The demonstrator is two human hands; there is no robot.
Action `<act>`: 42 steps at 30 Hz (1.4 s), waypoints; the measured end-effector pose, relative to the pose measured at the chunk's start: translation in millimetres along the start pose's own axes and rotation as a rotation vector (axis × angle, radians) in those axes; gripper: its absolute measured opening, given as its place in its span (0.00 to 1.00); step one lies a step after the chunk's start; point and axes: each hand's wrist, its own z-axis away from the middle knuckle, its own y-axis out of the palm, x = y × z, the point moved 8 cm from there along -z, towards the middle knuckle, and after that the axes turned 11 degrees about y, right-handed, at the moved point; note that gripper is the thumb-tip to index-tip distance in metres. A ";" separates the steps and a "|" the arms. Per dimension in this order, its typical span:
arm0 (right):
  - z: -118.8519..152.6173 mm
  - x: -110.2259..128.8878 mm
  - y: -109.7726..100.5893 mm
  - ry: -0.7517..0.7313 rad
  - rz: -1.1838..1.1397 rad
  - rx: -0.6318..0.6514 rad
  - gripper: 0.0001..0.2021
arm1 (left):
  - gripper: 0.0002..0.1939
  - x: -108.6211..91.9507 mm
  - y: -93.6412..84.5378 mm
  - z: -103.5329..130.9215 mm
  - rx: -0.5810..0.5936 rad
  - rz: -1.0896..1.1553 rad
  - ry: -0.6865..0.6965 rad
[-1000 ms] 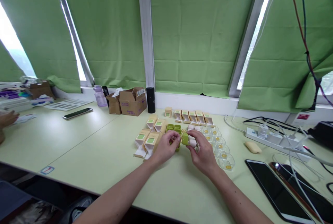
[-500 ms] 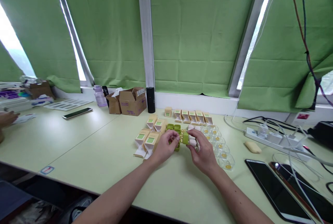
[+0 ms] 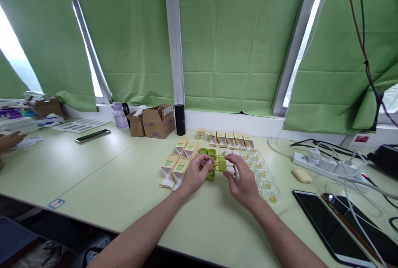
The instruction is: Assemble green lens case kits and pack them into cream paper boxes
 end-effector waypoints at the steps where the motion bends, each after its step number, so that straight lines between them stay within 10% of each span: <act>1: -0.2 0.3 -0.3 0.000 0.001 0.001 0.24 | 0.15 -0.6 -3.0 -0.5 -0.021 -0.029 0.018; 7: -0.9 1.8 -0.3 0.004 0.009 0.026 0.25 | 0.08 -27.0 -11.6 0.3 -0.050 -0.318 0.259; 13: 0.7 8.5 2.0 -0.034 0.014 0.063 0.27 | 0.23 -49.1 8.5 6.9 0.144 -0.441 0.445; 42: 0.8 28.1 4.7 -0.231 0.167 0.071 0.18 | 0.20 -49.4 13.2 9.3 0.158 -0.456 0.556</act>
